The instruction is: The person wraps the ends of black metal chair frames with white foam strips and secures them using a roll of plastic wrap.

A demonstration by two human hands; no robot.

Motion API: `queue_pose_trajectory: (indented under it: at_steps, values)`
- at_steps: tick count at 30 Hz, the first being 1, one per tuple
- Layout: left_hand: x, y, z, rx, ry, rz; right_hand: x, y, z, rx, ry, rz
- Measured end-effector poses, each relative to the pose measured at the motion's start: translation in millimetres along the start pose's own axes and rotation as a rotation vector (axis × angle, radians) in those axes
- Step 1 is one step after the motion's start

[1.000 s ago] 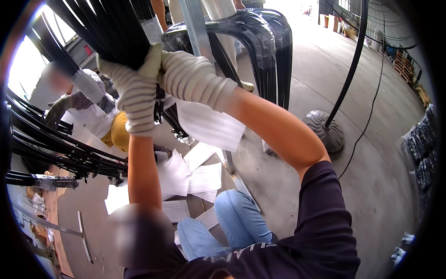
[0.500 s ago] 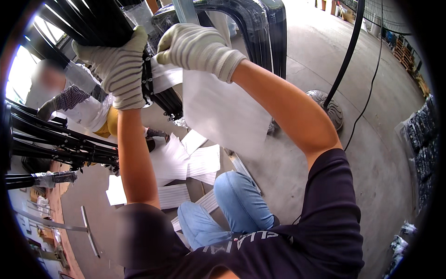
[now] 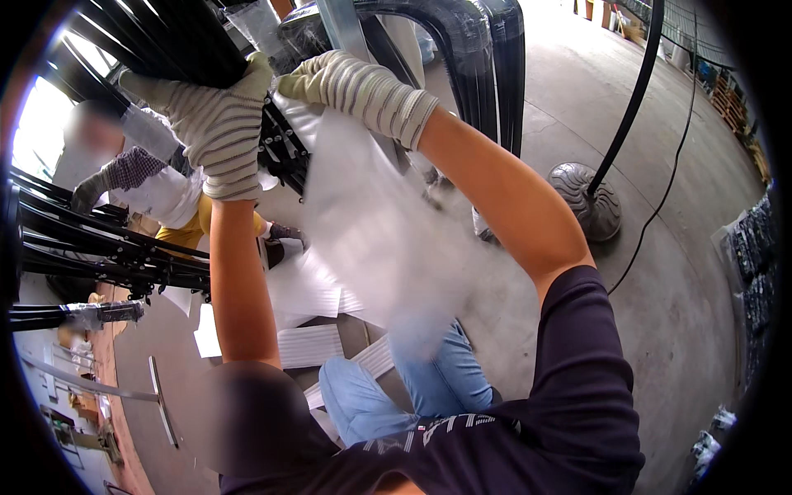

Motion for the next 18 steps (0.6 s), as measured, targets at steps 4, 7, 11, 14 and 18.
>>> queue_pose_trajectory:
  at_steps: [4, 7, 11, 14, 18]
  values:
    - [-3.4, -0.8, -1.3, -0.022, 0.023, 0.013, -7.7, 9.9, -3.2, -0.117, -0.111, -0.127]
    - [-7.0, -0.6, -5.0, -0.044, 0.035, 0.021, -19.5, -2.6, -9.1, 0.083, -0.293, -0.283]
    - [-11.3, -0.7, -9.2, -0.065, 0.057, 0.023, -15.6, 0.7, -20.5, 0.177, -0.31, -0.081]
    - [-14.3, -0.4, -7.2, -0.079, 0.067, 0.009, -10.2, 10.0, -20.5, 0.053, -0.234, 0.151]
    - [-21.1, -8.5, -7.4, -0.158, 0.069, -0.04, -28.4, 15.7, -24.8, -0.123, -0.345, 0.293]
Point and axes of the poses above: each hand's wrist, its own z-axis towards the middle knuckle, its own y-axis out of the palm, x = y × z, the point moved 5 cm from there along z, towards the middle knuckle, and after that the axes turned 12 degrees about -z, right-handed, at the moved point
